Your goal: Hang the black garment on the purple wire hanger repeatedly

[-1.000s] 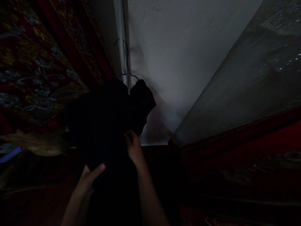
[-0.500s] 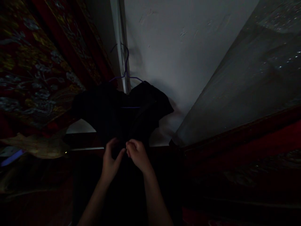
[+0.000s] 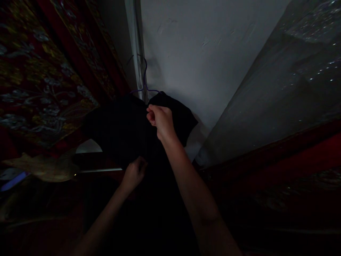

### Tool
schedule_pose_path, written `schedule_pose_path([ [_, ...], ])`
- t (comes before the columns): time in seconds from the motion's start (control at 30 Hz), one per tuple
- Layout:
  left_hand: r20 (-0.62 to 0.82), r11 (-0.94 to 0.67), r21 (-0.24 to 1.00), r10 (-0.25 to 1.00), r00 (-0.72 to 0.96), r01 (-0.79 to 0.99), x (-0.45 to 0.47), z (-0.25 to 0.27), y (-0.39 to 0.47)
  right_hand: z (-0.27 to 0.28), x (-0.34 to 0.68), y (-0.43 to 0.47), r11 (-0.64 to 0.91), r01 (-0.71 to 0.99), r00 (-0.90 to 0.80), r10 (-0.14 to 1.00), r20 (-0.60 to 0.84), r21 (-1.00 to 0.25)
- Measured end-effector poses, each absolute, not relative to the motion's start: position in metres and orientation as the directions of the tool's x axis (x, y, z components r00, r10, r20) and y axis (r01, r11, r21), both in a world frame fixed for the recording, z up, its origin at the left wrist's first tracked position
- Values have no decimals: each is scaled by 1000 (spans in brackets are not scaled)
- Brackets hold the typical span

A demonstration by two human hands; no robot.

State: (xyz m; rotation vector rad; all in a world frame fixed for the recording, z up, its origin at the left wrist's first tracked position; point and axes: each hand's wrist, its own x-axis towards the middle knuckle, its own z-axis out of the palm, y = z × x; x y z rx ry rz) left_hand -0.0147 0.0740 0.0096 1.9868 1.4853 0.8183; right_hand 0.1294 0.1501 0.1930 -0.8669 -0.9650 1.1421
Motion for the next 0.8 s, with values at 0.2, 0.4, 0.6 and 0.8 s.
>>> schedule_pose_path([
  [0.2,439,-495,701,867,236,513,-34,121,101,175,122,125,330,-126,88,943,321,-935],
  [0.4,776,-779,338,548,312,528,-23,207,127,189,128,115,500,32,56,864,501,-865],
  [0.6,869,-739,335,483,111,584,-26,216,127,140,122,128,472,156,107,865,489,-868],
  [0.8,517,-608,793,646,-562,29,-100,202,137,71,116,107,180,-59,37,983,178,-982],
])
